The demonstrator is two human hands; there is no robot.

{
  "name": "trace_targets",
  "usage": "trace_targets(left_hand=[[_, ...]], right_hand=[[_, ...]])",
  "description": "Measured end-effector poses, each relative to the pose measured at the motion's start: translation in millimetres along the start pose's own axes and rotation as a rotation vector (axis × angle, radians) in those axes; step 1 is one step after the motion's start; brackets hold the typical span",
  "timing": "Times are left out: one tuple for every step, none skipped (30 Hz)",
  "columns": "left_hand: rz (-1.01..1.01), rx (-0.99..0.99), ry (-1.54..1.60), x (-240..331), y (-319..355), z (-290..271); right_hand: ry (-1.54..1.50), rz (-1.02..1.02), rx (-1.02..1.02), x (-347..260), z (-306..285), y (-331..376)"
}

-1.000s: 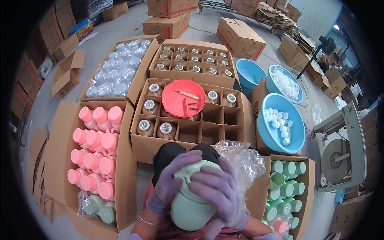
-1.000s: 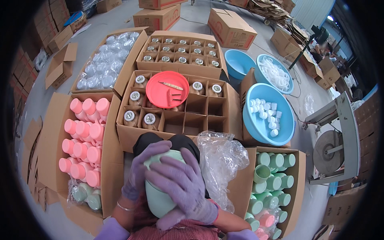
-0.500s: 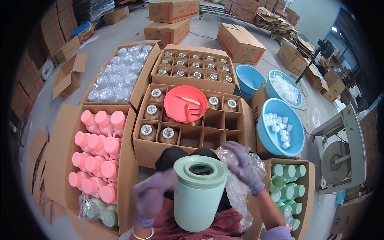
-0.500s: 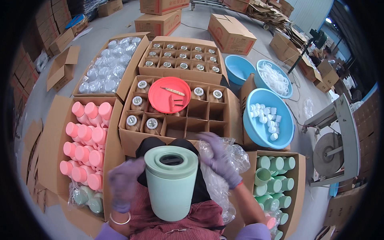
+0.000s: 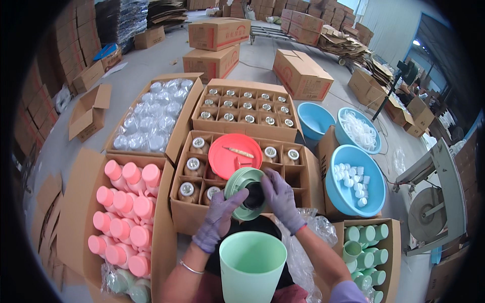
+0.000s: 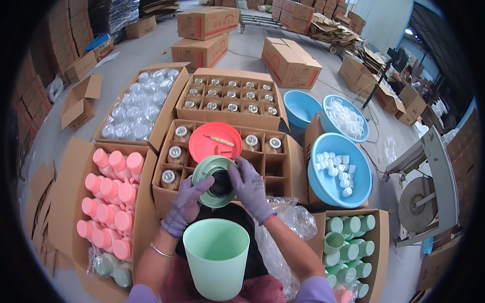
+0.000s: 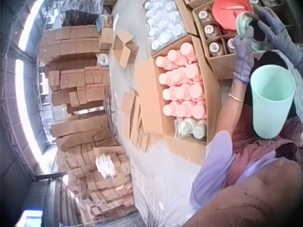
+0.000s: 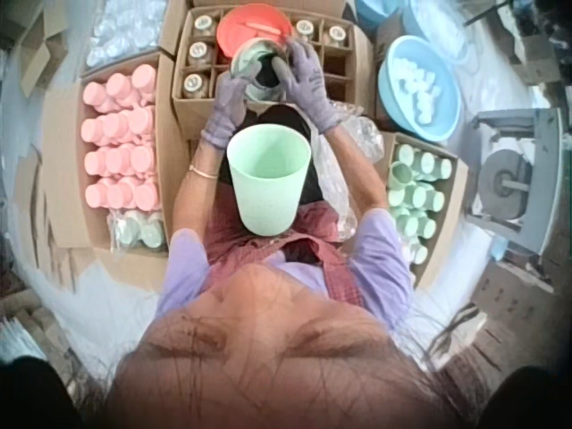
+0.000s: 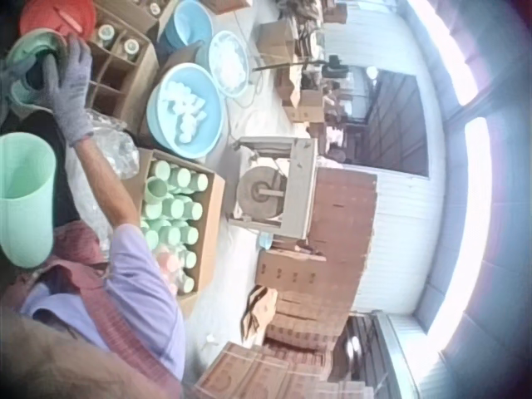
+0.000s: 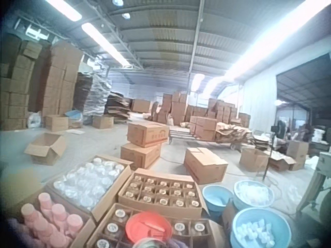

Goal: The person assembles pink and mint thermos bottles by inserting stainless steel inner bottles into colored outer shells, adding white stoppers, and wrapping each unit in bubble wrap. The person places the finished units into a cardboard box.

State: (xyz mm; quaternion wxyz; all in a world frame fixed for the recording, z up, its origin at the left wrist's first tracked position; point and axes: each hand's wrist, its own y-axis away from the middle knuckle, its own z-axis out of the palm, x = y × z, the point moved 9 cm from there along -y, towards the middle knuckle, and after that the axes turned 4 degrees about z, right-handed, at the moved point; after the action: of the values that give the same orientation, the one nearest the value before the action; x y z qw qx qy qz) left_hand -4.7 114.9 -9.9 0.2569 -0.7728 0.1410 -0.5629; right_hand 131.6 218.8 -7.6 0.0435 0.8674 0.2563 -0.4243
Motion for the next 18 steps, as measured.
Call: trace_targets(left_hand=[[-0.106, 0.054, 0.047, -20.6, -5.4, 1.4], [-0.251, 0.113, 0.086, -31.0, -9.6, 2.2], [-0.392, 0.187, 0.130, -40.4, -13.1, 0.3], [-0.524, 0.268, 0.179, -47.0, -14.5, -0.4], [-0.649, 0.350, 0.246, -60.3, -9.4, 0.9], [-0.625, 0.612, 0.487, -64.2, -0.4, -6.7], [-0.515, 0.673, 0.332, -53.7, -1.1, -21.5], [-0.411, 0.733, 0.168, -39.5, -1.6, -33.9], [-0.434, 0.791, 0.242, -38.0, -0.1, -39.8], [-0.473, 0.742, 0.238, -43.2, 2.2, -36.1], [-0.510, 0.692, 0.230, -48.7, 4.7, -32.4], [-0.519, 0.719, 0.370, -48.2, -1.5, -23.7], [-0.533, 0.702, 0.399, -51.1, -4.2, -19.9], [-0.543, 0.648, 0.382, -49.7, -10.7, -16.1], [-0.557, 0.614, 0.342, -50.1, -12.2, -17.1], [-0.570, 0.593, 0.326, -54.6, -11.3, -17.1], [-0.578, 0.573, 0.315, -56.7, -10.4, -16.6], [-0.587, 0.548, 0.307, -58.9, -9.5, -14.7]], right_hand=[[-0.109, -0.219, 0.162, -23.6, -11.8, 5.0], [0.161, -0.471, 0.236, -52.0, -17.7, 13.7], [0.210, -0.590, 0.208, -67.0, -13.5, 17.1], [0.052, -0.462, 0.086, -50.6, -5.7, 7.4], [-0.110, -0.325, -0.037, -31.0, 5.2, 2.2], [-0.219, 0.029, -0.283, 23.1, 28.3, -5.9], [-0.299, 0.065, -0.353, 40.9, 30.8, -13.0], [-0.200, -0.021, -0.208, 81.7, 30.0, -31.4], [-0.158, -0.038, -0.087, 98.8, 16.2, -55.6], [-0.030, 0.049, 0.023, 152.4, 3.7, -83.8], [0.140, 0.071, 0.119, 197.8, -10.4, -112.1], [0.524, 0.185, 0.191, 253.3, -19.4, -137.3], [0.526, 0.214, 0.301, 295.9, -31.3, -151.0], [0.524, 0.306, 0.274, 347.6, -36.4, -163.3], [0.555, 0.347, 0.258, 367.6, -24.3, -169.0], [0.508, 0.382, 0.251, 381.3, -13.0, -169.3], [0.465, 0.414, 0.247, 384.8, -4.9, -167.7], [0.467, 0.382, 0.300, 382.3, -3.8, -162.1]])
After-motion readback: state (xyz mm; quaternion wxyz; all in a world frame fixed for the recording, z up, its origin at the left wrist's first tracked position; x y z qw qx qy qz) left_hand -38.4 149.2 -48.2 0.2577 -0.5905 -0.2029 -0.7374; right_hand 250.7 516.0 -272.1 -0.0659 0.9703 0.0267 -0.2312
